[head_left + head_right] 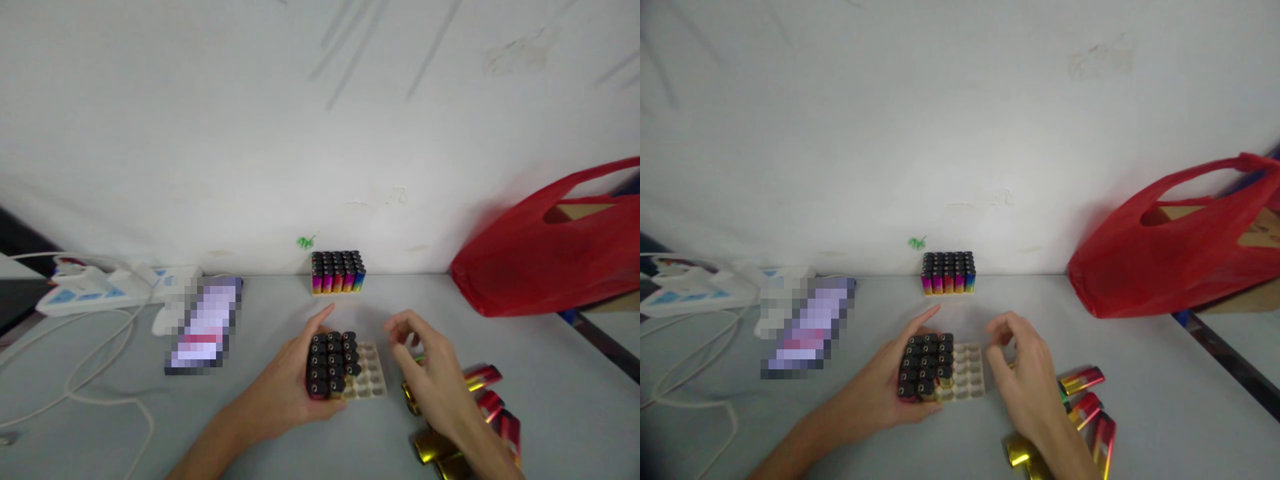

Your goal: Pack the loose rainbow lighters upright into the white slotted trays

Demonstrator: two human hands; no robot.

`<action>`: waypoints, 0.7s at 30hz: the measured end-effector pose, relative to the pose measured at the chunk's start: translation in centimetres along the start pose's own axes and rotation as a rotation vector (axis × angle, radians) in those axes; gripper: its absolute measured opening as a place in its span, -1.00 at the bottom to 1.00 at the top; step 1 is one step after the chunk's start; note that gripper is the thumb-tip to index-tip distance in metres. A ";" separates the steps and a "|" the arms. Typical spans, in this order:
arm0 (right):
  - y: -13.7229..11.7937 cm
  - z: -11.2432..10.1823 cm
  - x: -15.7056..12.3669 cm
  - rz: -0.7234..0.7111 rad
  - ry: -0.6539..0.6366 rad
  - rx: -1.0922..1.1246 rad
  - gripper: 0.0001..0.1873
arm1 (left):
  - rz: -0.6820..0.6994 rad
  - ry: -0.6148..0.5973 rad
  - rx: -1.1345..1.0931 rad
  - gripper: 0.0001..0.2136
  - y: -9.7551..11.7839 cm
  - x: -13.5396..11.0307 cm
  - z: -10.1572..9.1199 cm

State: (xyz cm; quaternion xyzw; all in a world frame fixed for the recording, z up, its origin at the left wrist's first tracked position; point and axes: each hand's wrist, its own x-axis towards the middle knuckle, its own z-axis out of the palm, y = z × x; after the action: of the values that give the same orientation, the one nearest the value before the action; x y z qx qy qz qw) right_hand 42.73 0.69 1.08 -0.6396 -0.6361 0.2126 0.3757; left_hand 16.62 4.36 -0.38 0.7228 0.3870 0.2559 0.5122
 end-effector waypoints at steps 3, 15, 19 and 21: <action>1.3 -0.8 0.6 0.066 0.092 -0.494 -0.79 | -0.001 0.008 -0.008 0.18 -0.1 0.0 0.0; 6.7 -6.2 -0.6 0.305 -0.171 -0.457 -0.47 | 0.012 -0.012 -0.058 0.19 0.1 0.1 0.0; 6.3 -5.7 -0.1 0.345 -0.190 -0.414 -0.51 | 0.017 -0.026 -0.077 0.19 0.2 0.1 0.0; 5.9 -5.3 0.3 0.372 -0.172 -0.393 -0.52 | 0.023 -0.029 -0.091 0.18 0.3 0.1 0.0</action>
State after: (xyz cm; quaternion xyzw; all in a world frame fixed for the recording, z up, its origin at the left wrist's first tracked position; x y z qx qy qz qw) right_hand 50.53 0.38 0.03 -0.7855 -0.5664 0.2039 0.1437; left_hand 16.75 4.43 -0.13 0.7068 0.3594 0.2686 0.5470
